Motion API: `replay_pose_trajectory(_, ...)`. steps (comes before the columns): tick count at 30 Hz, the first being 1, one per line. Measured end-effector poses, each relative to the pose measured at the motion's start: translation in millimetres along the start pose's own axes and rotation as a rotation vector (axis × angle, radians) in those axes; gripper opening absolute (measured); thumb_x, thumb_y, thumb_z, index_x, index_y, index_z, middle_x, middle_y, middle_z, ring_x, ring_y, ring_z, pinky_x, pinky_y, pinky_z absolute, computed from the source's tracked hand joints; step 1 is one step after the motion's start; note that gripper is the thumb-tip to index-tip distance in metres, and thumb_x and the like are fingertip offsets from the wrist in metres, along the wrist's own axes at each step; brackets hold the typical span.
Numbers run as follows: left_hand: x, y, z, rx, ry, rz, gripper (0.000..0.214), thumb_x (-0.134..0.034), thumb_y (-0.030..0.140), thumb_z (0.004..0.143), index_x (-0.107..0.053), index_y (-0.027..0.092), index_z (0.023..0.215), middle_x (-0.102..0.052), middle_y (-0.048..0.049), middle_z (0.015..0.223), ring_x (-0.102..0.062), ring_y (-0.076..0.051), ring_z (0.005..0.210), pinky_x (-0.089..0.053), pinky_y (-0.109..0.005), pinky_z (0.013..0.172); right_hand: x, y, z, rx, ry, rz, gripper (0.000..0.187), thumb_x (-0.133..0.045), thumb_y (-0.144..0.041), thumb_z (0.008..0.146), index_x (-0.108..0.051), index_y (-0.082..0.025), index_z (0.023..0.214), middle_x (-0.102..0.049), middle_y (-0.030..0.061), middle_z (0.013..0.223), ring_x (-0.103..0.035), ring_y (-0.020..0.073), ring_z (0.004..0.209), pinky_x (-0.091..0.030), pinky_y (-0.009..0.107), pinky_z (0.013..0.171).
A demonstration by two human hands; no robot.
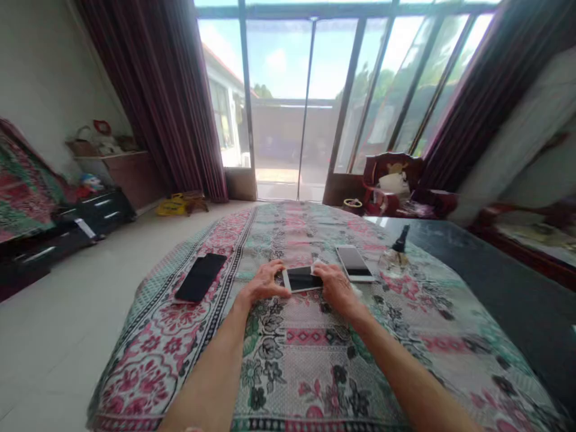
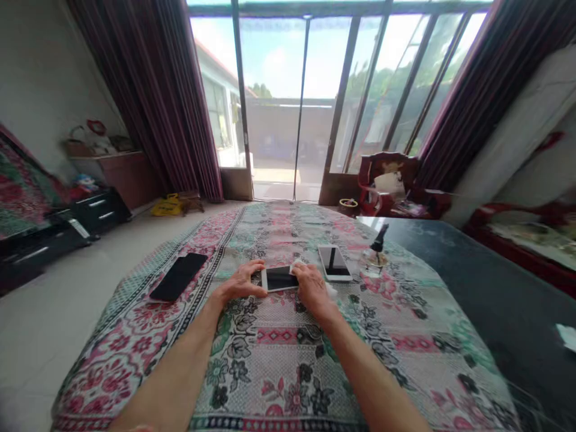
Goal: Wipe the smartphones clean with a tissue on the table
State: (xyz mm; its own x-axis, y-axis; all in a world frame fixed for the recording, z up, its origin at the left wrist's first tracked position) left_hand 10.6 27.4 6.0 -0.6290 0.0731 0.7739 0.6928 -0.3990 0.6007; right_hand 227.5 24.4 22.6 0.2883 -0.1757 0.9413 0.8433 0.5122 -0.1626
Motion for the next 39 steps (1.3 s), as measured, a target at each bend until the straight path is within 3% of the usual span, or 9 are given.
replay_pose_trajectory(5,-2.5,-5.4,0.2,0.012,0.01,-0.017,0.065,-0.083,0.037,0.054,-0.063,0.02,0.114,-0.048,-0.0092,0.138,-0.041,-0.032,0.13,-0.029,-0.042,0.11,-6.7,-16.7,5.1,0.077,-0.029,0.06,0.034,-0.043,-0.003,0.083,-0.065,-0.02,0.103,-0.065,0.0031,0.112,-0.051,0.0199,0.098,-0.038,0.026,0.087)
replay_pose_trajectory(14,-1.6,-2.2,0.4,0.03,0.016,-0.004,0.069,-0.084,0.034,0.052,-0.062,0.019,0.116,-0.049,-0.0104,0.138,-0.042,-0.032,0.129,-0.029,-0.041,0.11,5.8,-41.3,-32.7,0.229,-0.053,0.143,0.03,-0.045,-0.007,0.088,-0.066,-0.023,0.101,-0.063,-0.0009,0.12,-0.05,0.0184,0.097,-0.04,0.028,0.089)
replay_pose_trajectory(17,-0.9,-1.6,0.1,0.023,0.015,-0.008,0.069,-0.084,0.032,0.052,-0.062,0.02,0.116,-0.049,-0.0104,0.138,-0.042,-0.032,0.13,-0.028,-0.04,0.11,7.7,-30.4,-32.4,0.165,-0.026,0.122,0.033,-0.042,-0.004,0.087,-0.067,-0.022,0.101,-0.064,0.0001,0.117,-0.05,0.0185,0.097,-0.04,0.028,0.089)
replay_pose_trajectory(21,-0.8,-2.7,0.4,0.014,0.01,-0.014,0.069,-0.084,0.033,0.053,-0.062,0.019,0.117,-0.048,-0.0115,0.139,-0.041,-0.032,0.13,-0.028,-0.041,0.11,6.4,-5.2,-15.1,-0.028,0.077,0.044,0.042,-0.039,0.001,0.083,-0.063,-0.015,0.115,-0.061,0.0064,0.125,-0.049,0.0197,0.108,-0.036,0.028,0.096)
replay_pose_trajectory(25,-2.1,-6.4,1.4,0.021,-0.003,-0.016,0.071,-0.084,0.036,0.052,-0.062,0.018,0.117,-0.047,-0.0101,0.139,-0.041,-0.033,0.13,-0.029,-0.04,0.11,-1.6,-0.1,3.9,-0.094,0.005,-0.021,0.037,-0.04,-0.003,0.084,-0.065,-0.017,0.108,-0.064,0.0064,0.116,-0.052,0.0202,0.101,-0.037,0.027,0.09)
replay_pose_trajectory(39,-3.7,-6.8,-0.6,0.063,0.033,-0.003,0.072,-0.084,0.038,0.05,-0.061,0.02,0.115,-0.045,-0.0106,0.141,-0.04,-0.031,0.131,-0.029,-0.038,0.111,-19.6,-71.6,13.6,0.086,-0.057,0.054,0.02,-0.05,-0.019,0.089,-0.063,-0.022,0.103,-0.063,0.0034,0.115,-0.049,0.0212,0.1,-0.036,0.03,0.082)
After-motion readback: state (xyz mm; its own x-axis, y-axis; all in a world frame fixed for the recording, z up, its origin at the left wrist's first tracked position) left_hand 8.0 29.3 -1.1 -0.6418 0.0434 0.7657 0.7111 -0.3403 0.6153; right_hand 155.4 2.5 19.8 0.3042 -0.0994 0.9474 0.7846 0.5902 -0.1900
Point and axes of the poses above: each hand's wrist, its own z-axis towards the middle knuckle, its own x-axis out of the back of the hand, y = z × x, the point moved 3 cm from there along z, towards the middle knuckle
